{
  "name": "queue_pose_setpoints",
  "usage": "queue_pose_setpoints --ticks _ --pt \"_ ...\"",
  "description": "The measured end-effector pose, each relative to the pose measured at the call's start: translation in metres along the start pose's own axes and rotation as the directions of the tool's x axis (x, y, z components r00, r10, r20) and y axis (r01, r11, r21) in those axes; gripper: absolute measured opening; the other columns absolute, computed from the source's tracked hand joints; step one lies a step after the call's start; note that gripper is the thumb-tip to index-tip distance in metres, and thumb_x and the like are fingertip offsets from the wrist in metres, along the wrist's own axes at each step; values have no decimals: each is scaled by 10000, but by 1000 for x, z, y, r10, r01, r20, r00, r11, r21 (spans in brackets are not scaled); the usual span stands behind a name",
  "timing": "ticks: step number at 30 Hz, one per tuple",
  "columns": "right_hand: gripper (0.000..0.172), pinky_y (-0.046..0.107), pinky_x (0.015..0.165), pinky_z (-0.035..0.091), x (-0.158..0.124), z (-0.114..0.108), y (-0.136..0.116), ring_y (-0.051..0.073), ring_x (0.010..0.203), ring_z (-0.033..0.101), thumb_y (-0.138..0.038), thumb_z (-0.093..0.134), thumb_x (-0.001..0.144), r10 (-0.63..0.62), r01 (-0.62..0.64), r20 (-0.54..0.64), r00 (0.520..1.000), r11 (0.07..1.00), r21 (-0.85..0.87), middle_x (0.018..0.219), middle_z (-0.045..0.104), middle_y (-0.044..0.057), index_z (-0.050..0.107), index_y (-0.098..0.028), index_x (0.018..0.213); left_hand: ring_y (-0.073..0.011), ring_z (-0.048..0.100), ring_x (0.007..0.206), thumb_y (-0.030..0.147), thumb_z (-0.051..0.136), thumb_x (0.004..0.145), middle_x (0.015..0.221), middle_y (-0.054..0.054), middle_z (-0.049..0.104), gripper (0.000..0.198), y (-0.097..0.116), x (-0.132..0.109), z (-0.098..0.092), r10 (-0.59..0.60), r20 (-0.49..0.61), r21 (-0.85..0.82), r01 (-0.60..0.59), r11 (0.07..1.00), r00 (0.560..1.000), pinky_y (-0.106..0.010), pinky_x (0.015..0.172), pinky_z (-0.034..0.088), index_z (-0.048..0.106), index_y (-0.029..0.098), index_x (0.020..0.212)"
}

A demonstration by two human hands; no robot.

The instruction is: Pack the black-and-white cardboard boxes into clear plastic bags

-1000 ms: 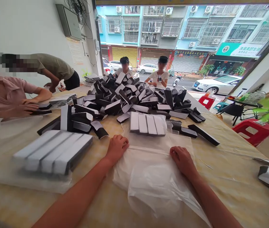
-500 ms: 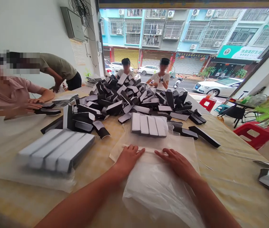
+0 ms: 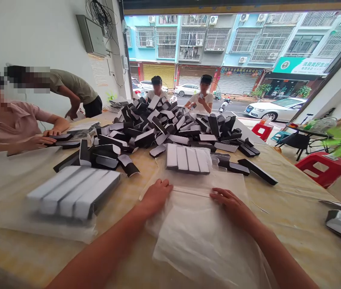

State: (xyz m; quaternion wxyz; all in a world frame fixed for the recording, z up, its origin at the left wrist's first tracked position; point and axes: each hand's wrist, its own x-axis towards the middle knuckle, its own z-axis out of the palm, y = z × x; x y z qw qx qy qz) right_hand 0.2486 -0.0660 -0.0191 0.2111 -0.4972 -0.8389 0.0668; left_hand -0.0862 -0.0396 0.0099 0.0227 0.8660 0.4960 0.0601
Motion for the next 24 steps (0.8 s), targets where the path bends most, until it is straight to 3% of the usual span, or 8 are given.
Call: queue_pose_setpoints --ticks 4,8,16,20,24 --pt "327 436 974 550 8 -4 5 249 1100 677 -258 478 936 7 -5 -21 1000 997 71 1220 705 82 752 -275 1114 -229 600 966 174 511 931 1033 -74 681 244 -12 7 -4 9 -64 -133 -18 991 998 -338 830 461 735 218 1018" --pt "267 438 932 569 12 3 6 262 1046 686 -376 565 922 44 -34 -103 994 995 95 1144 727 89 761 -251 1052 -209 623 939 215 570 924 982 -60 695 192 -23 6 4 25 -153 -220 -59 974 988 -329 849 462 751 205 987" --pt "252 415 885 582 12 15 10 251 991 685 -352 549 925 36 -12 -228 973 994 108 1063 744 83 761 -238 1001 -195 636 894 219 643 891 951 -46 704 141 -30 4 12 -1 -237 -341 -82 936 971 -326 841 462 756 193 971" --pt "292 430 921 565 11 15 9 248 1031 675 -310 480 955 21 6 -245 969 994 110 1088 742 80 745 -235 1052 -186 632 865 199 592 920 925 -46 709 166 -30 6 14 -5 -266 -345 -91 934 964 -319 823 455 757 186 932" --pt "280 445 931 553 11 17 8 258 1049 666 -379 511 962 34 -9 -236 971 994 108 1093 742 77 732 -247 1073 -188 615 856 195 575 930 915 -44 707 176 -29 7 14 -9 -293 -310 -86 947 956 -322 820 448 749 185 909"
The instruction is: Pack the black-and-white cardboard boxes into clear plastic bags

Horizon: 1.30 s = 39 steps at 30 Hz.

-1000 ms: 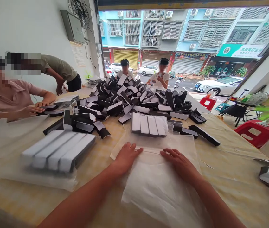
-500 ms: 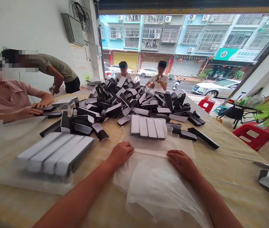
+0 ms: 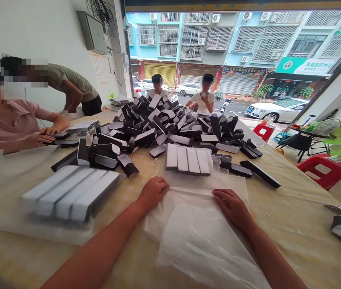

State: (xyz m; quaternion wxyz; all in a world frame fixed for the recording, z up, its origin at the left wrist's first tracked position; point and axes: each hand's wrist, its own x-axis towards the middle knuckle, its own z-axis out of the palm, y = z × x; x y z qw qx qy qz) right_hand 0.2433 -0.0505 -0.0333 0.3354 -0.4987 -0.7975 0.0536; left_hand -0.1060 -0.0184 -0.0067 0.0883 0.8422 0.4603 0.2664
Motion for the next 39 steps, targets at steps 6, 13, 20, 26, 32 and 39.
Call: queue_pose_setpoints --ticks 6,13,20,26,32,39 --pt "273 424 910 553 1 2 1 256 1017 675 -436 546 942 32 -32 -13 999 999 27 1059 746 72 748 -260 992 -211 588 919 209 549 949 929 -42 710 185 1 0 -1 7 -3 52 -7 999 1000 -352 856 428 729 192 909" --pt "314 371 818 549 4 -7 -6 241 912 669 -468 512 935 113 -115 31 993 987 109 957 722 81 717 -242 858 -206 578 899 213 525 955 914 -45 693 190 0 -1 0 16 -24 73 -14 997 1000 -354 845 422 707 192 906" --pt "313 380 807 525 10 -8 -7 249 874 662 -468 480 909 217 -224 67 974 967 123 922 724 78 695 -241 901 -206 590 843 240 514 957 864 -48 681 204 -5 2 3 -67 -29 48 69 996 997 -347 806 430 703 205 890" --pt "223 340 670 505 13 -6 -12 210 689 601 -448 486 873 305 -308 41 951 945 109 788 676 42 566 -241 860 -185 631 820 239 584 900 871 -25 688 125 -7 2 -2 -201 -43 -165 191 968 979 -309 773 461 688 206 839" --pt "203 359 736 501 14 -2 -13 228 772 608 -381 423 924 179 -180 24 984 982 57 815 666 54 555 -246 850 -170 641 841 199 575 877 913 -31 660 102 -6 1 -2 -265 -58 -204 248 947 963 -306 811 484 676 200 866" --pt "278 397 785 501 10 4 -4 248 848 620 -315 393 953 107 -106 68 992 994 -22 885 671 68 661 -253 918 -176 616 865 101 534 859 923 -39 634 198 -7 1 1 -233 -62 -112 225 968 971 -322 821 478 701 197 905"
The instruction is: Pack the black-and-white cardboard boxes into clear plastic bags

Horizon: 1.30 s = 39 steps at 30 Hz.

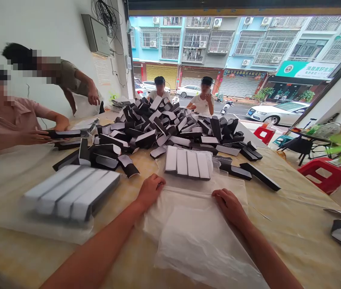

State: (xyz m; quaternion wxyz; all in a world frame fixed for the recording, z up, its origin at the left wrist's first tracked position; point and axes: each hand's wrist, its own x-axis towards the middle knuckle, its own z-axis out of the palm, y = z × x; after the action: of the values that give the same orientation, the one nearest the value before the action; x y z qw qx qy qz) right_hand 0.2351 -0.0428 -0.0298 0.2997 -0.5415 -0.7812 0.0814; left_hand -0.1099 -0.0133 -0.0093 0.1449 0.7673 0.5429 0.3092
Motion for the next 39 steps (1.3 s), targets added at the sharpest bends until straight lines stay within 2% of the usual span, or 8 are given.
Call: queue_pose_setpoints --ticks 5,11,20,24,28,31,35,39 --pt "318 403 774 508 -1 -2 0 249 836 606 -334 420 965 -45 40 -37 998 991 -130 888 645 81 727 -267 918 -231 579 966 44 514 858 974 -68 643 306 9 0 0 88 -1 216 -86 973 996 -387 863 449 746 237 911" --pt "340 446 868 469 -4 -9 -3 289 1030 580 -247 422 983 -232 219 2 973 913 -344 1042 678 96 756 -310 983 -219 585 950 -12 457 866 976 -71 660 377 18 -4 -1 262 221 324 -324 889 939 -352 838 470 727 229 973" --pt "338 423 827 481 -5 -12 0 262 960 625 -326 417 1007 -205 217 72 976 935 -281 960 734 75 742 -304 1100 -211 589 963 74 444 909 1034 -55 676 406 14 -8 -5 190 229 315 -257 913 955 -315 792 472 712 276 1138" --pt "345 465 859 497 -5 -12 -8 283 989 631 -361 419 1010 -178 193 75 981 927 -320 949 739 78 742 -284 1099 -269 546 995 380 476 969 1068 -104 640 403 35 -17 -2 194 263 372 -285 883 945 -365 818 456 602 281 1339" --pt "418 502 1013 479 -2 -1 -24 295 1222 584 -437 409 1010 -239 247 64 969 932 -266 1288 673 109 650 -243 1292 -321 499 1064 612 468 921 1162 -125 609 572 49 -24 10 182 263 388 -276 879 948 -479 946 391 537 317 1406" --pt "548 496 1144 396 0 7 -37 272 1413 430 -477 410 1004 -308 337 188 933 929 -149 1521 476 90 443 -225 1490 -351 483 1101 645 470 903 1202 -139 594 608 50 -24 17 161 283 428 -275 861 946 -538 974 351 530 315 1410" --pt "546 503 1190 345 -4 6 -42 243 1452 362 -461 373 1021 -231 270 330 915 960 -79 1555 401 53 369 -246 1523 -356 475 1126 636 469 909 1230 -138 590 595 50 -25 15 141 292 436 -263 861 946 -532 972 350 527 322 1412" --pt "501 518 1168 379 -10 -2 -31 255 1429 402 -455 381 1016 -158 178 290 944 983 -44 1524 447 49 471 -254 1466 -331 494 1092 634 502 895 1205 -123 606 597 45 -25 8 157 255 384 -249 889 954 -469 953 376 551 306 1392"
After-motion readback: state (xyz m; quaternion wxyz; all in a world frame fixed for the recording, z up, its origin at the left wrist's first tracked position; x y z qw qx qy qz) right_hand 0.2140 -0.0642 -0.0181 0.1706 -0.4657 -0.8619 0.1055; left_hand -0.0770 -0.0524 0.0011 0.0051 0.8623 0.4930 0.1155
